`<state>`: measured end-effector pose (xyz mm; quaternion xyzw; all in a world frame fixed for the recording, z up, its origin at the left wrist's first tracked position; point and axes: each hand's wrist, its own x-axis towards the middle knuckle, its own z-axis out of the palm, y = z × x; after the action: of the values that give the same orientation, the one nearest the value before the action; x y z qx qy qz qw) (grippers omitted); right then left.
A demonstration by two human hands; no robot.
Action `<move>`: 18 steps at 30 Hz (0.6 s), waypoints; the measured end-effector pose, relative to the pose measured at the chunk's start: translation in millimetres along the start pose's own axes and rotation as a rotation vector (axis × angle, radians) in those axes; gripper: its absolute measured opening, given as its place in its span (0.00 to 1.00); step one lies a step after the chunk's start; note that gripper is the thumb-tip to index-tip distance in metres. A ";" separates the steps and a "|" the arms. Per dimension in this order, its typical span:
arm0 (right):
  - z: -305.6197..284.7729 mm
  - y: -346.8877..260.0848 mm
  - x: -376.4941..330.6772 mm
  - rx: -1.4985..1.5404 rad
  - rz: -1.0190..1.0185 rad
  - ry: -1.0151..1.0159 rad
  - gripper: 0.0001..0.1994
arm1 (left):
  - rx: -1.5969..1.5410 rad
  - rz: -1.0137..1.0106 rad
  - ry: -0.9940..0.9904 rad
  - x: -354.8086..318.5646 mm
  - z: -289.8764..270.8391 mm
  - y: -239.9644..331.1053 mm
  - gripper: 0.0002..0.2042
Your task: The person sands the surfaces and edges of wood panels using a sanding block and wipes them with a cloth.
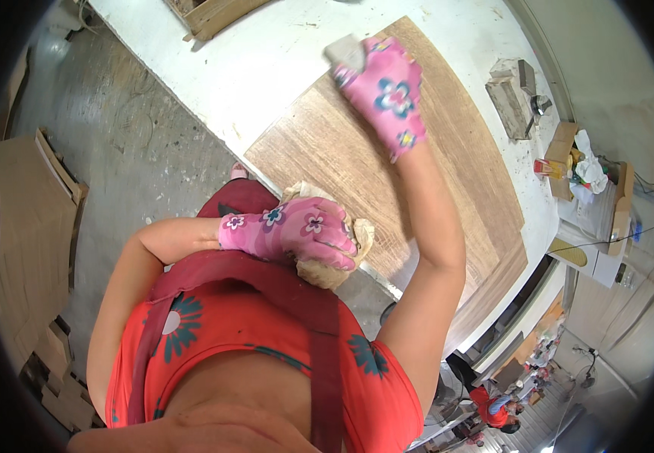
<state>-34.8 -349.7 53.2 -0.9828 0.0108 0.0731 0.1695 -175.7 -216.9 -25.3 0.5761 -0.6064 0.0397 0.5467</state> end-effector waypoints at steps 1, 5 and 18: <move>-6.2 13.6 21.3 -0.042 0.044 0.001 0.28 | 0.016 -0.016 -0.010 1.4 -1.8 1.5 0.14; -39.1 70.2 83.1 -0.080 0.172 0.213 0.24 | 0.021 0.027 0.011 0.5 4.8 -1.8 0.15; -8.3 203.1 41.1 0.336 0.350 0.701 0.23 | -0.733 -0.912 0.462 -43.4 -117.6 -8.0 0.39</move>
<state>-2.4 -543.7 -12.6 -0.8903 0.2462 -0.2406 0.2983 -108.6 -111.3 -13.8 0.5285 -0.1401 -0.2846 0.7875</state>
